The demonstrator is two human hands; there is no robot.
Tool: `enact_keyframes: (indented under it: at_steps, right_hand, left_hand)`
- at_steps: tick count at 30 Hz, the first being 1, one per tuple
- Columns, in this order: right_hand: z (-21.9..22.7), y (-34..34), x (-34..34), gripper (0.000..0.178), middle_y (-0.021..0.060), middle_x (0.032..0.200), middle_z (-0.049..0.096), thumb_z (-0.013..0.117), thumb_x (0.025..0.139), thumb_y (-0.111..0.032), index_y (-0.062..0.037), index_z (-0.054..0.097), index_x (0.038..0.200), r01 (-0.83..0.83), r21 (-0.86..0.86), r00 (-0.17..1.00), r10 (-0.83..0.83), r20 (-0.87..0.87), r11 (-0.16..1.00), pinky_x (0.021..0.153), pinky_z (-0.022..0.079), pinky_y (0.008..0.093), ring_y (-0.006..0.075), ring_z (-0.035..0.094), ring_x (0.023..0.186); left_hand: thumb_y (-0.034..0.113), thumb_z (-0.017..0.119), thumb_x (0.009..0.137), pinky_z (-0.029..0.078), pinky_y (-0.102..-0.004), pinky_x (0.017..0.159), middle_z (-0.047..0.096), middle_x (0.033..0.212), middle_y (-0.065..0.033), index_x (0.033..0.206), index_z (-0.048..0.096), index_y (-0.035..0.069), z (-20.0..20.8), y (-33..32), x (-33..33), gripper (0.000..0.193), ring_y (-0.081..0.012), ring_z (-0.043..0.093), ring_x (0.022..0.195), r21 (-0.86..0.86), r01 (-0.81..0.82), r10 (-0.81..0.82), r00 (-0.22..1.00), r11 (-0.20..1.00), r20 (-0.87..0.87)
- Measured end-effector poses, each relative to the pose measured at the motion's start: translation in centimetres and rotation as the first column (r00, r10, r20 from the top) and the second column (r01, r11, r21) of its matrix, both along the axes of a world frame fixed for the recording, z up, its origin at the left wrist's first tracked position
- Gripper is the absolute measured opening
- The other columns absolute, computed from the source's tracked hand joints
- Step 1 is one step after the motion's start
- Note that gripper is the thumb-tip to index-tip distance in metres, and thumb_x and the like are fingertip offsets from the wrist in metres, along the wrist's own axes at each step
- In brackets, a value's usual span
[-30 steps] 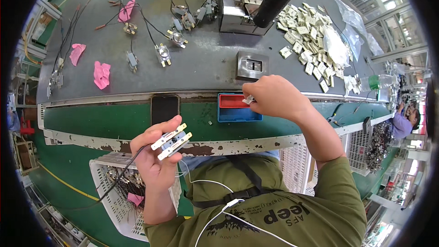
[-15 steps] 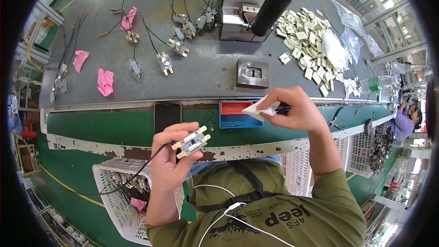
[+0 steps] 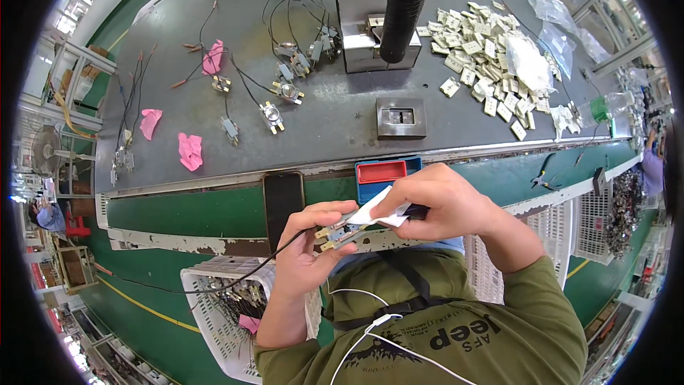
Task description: Applying a substance from a tube onto electronic parts and cleaning or wrapping them with a white cloth at a factory workbench.
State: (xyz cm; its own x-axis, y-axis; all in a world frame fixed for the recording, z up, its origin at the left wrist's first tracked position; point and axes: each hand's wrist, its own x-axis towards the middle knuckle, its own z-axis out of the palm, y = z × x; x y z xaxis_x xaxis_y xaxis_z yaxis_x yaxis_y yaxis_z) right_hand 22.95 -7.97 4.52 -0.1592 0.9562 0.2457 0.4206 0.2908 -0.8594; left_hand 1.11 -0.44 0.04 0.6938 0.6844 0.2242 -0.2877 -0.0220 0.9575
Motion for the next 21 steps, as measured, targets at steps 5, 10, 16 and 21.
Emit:
enact_keyframes:
  at_steps: [5,10,16,21]
  right_hand:
    - [0.0,-0.2,0.1,0.026,0.0069,0.077,0.066,0.070,0.064,-0.002,-0.0058,0.066,0.089,-0.001,0.020,1.000,0.001,0.024,1.000,0.056,0.048,0.0311,0.0245,0.064,0.065]
    - [0.2,-0.1,0.0,0.026,0.0072,0.077,0.066,0.070,0.064,-0.001,-0.0058,0.066,0.089,0.014,0.027,0.998,-0.016,0.059,1.000,0.055,0.048,0.0303,0.0240,0.064,0.065]
    - [-0.2,-0.2,-0.4,0.021,0.0082,0.080,0.068,0.070,0.067,-0.002,-0.0052,0.066,0.088,-0.026,-0.075,0.994,0.018,-0.104,0.997,0.055,0.048,0.0279,0.0217,0.065,0.064]
    - [0.0,-0.4,-0.8,0.016,0.0080,0.083,0.069,0.069,0.071,-0.002,-0.0042,0.065,0.087,-0.001,-0.148,0.979,-0.029,-0.201,0.989,0.056,0.049,0.0264,0.0185,0.066,0.065]
  left_hand:
    - [0.013,0.077,0.073,0.050,-0.0344,0.086,0.056,0.112,-0.0198,0.107,0.048,0.005,-0.3,0.2,-0.3,0.045,-0.0255,0.059,0.102,0.035,0.007,-0.007,1.000,0.999,0.015]
    - [0.014,0.078,0.073,0.051,-0.0340,0.086,0.056,0.112,-0.0197,0.106,0.048,0.005,0.1,0.0,-0.3,0.045,-0.0250,0.059,0.102,0.031,0.005,-0.005,1.000,1.000,0.017]
    - [0.016,0.079,0.071,0.052,-0.0334,0.084,0.059,0.110,-0.0202,0.103,0.050,0.005,0.3,-0.2,-0.4,0.046,-0.0233,0.061,0.098,-0.057,0.021,-0.020,1.000,0.998,0.018]
    - [0.016,0.080,0.069,0.052,-0.0339,0.084,0.060,0.108,-0.0205,0.102,0.050,0.004,0.3,0.0,-0.4,0.046,-0.0233,0.061,0.098,-0.067,0.043,-0.040,0.998,0.997,0.042]
